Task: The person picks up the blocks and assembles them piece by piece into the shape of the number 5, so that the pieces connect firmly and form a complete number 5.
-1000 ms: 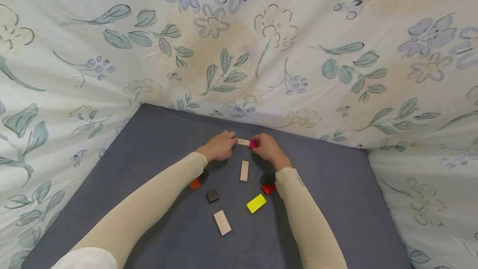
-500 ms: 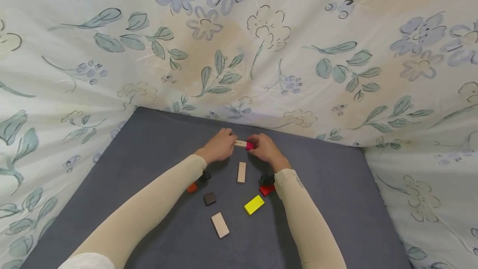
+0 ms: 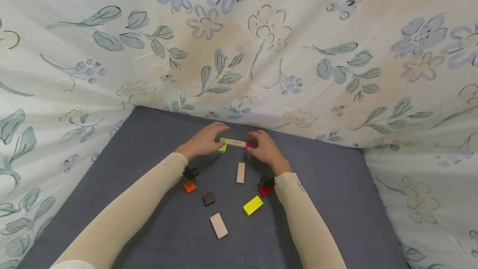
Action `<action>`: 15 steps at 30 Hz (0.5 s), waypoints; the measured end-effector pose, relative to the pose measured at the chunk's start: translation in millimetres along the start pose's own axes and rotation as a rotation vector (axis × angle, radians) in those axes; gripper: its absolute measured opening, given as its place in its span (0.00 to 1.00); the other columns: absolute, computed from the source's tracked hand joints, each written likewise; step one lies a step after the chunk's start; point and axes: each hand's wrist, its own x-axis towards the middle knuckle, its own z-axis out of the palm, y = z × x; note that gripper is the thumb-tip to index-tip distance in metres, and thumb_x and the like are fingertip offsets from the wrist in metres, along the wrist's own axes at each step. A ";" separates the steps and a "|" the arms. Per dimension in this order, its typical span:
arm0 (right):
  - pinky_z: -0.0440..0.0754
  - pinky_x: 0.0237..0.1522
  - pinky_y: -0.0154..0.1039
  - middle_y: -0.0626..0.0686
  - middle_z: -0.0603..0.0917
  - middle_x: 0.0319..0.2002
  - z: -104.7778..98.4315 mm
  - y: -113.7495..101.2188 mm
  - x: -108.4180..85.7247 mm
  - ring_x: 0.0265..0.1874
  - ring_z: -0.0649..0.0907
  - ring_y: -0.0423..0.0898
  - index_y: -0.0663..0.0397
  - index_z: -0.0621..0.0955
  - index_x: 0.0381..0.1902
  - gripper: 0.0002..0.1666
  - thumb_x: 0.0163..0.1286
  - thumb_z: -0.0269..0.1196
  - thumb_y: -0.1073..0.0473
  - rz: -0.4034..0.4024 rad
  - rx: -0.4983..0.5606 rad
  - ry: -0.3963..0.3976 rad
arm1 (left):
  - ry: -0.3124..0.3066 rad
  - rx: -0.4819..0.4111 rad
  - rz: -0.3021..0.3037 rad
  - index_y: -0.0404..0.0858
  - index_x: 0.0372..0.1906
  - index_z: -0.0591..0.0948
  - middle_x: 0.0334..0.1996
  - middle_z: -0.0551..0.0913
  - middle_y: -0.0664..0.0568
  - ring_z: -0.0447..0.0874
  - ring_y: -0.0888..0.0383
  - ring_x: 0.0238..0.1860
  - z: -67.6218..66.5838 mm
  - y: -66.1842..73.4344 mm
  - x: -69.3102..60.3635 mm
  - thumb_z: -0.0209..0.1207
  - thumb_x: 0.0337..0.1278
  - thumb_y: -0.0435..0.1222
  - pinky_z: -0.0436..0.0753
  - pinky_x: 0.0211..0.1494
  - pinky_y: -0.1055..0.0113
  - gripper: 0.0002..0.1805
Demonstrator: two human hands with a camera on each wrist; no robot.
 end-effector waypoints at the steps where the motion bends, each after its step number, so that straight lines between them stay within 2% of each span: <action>1: 0.79 0.64 0.63 0.63 0.77 0.68 0.2 -2.1 -0.6 0.62 0.80 0.62 0.57 0.77 0.77 0.36 0.74 0.71 0.57 -0.006 -0.001 0.002 | 0.011 -0.020 -0.007 0.38 0.81 0.72 0.80 0.68 0.41 0.67 0.42 0.79 -5.1 -2.1 -5.2 0.65 0.77 0.37 0.70 0.77 0.45 0.33; 3: 0.78 0.64 0.64 0.62 0.75 0.71 0.7 -6.1 -1.4 0.63 0.80 0.63 0.55 0.75 0.79 0.38 0.74 0.70 0.58 -0.016 0.002 0.006 | 0.028 -0.060 -0.019 0.38 0.82 0.71 0.81 0.66 0.40 0.68 0.40 0.78 -16.5 -7.2 -17.6 0.66 0.76 0.37 0.70 0.77 0.43 0.34; 7: 0.77 0.65 0.65 0.63 0.73 0.72 0.9 -14.7 -2.4 0.65 0.78 0.63 0.53 0.73 0.81 0.39 0.73 0.67 0.60 -0.037 -0.017 0.011 | 0.025 -0.087 -0.025 0.37 0.81 0.71 0.80 0.66 0.40 0.77 0.37 0.70 -35.7 -20.9 -45.5 0.68 0.74 0.36 0.77 0.70 0.42 0.35; 11: 0.76 0.67 0.63 0.63 0.73 0.71 3.0 -22.9 -0.5 0.67 0.75 0.63 0.53 0.73 0.81 0.38 0.75 0.65 0.61 -0.063 -0.087 -0.004 | -0.028 -0.068 -0.029 0.37 0.81 0.72 0.79 0.69 0.39 0.76 0.37 0.71 -47.9 -32.5 -74.5 0.71 0.72 0.35 0.77 0.70 0.42 0.37; 15: 0.75 0.68 0.62 0.63 0.74 0.71 7.6 -33.6 3.3 0.68 0.74 0.62 0.52 0.73 0.82 0.37 0.77 0.65 0.62 -0.082 -0.121 -0.021 | -0.113 -0.059 -0.026 0.35 0.81 0.70 0.77 0.71 0.38 0.71 0.37 0.75 -50.2 -45.5 -104.3 0.74 0.68 0.33 0.74 0.73 0.41 0.40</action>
